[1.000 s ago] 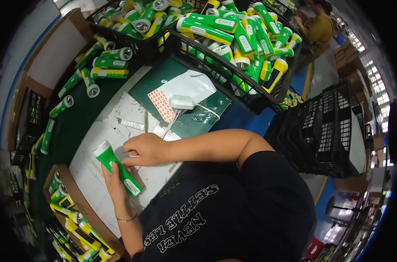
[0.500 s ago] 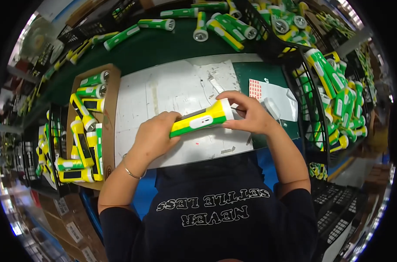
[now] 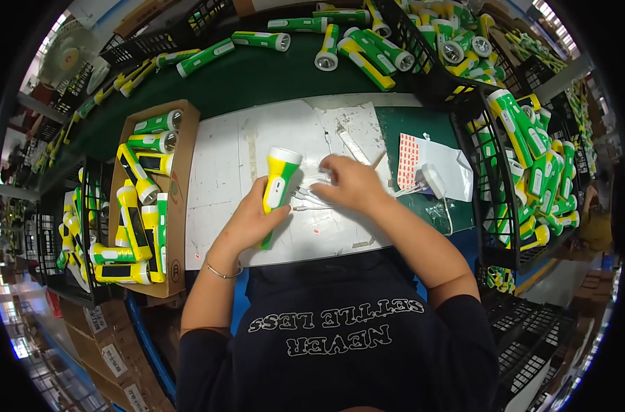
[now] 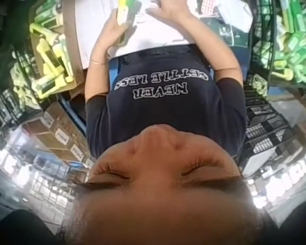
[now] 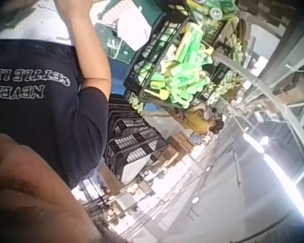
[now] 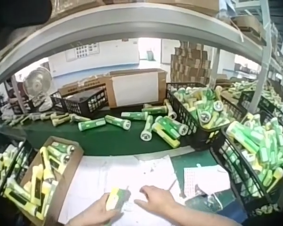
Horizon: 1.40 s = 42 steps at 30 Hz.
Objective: Labeling flashlights and sorting them into bins on a factory assembly line.
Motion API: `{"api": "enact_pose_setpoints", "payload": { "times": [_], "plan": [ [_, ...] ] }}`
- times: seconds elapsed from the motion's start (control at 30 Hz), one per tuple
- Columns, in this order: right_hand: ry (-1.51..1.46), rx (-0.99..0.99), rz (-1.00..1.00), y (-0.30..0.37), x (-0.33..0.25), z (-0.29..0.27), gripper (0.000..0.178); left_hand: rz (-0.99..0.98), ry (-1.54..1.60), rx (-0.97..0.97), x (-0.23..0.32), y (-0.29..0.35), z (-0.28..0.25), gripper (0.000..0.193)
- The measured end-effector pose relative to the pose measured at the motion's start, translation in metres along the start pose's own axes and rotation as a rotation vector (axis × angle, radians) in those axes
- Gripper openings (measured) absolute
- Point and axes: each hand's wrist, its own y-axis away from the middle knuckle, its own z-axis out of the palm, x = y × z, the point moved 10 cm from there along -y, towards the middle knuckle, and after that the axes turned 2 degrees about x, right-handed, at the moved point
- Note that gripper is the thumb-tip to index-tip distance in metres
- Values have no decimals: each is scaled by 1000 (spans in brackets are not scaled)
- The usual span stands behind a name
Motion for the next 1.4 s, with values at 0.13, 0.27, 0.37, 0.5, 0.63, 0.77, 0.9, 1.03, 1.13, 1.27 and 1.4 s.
{"api": "enact_pose_setpoints", "payload": {
  "times": [0.13,0.27,0.37,0.5,0.63,0.77,0.9,1.03,1.13,1.27,1.4],
  "plan": [
    [127,125,-182,-1,-28,31,23,-42,153,80,-14,-7,8,61],
    [251,132,-232,-1,-26,45,16,-15,184,165,-23,-11,1,61],
    [135,187,-259,4,-25,38,17,-37,242,225,-33,-12,-6,61],
    [98,132,-234,18,-29,33,25,-34,303,163,-32,-23,6,61],
    [128,37,-225,19,-26,51,24,18,327,128,-12,-27,14,64],
    [-52,95,-224,19,-24,31,21,-8,351,186,-13,-17,6,69],
    [-399,142,-112,19,-5,-17,23,52,414,124,5,-23,22,68],
    [-682,22,25,22,3,-31,21,109,318,43,29,-25,35,67],
    [-709,-24,43,21,5,-23,20,134,235,30,33,-22,37,69],
    [-752,-93,97,21,10,-14,19,111,229,18,30,-19,40,68],
    [-721,-84,121,21,9,-12,19,311,-298,285,57,-4,24,68]
  ]
}}
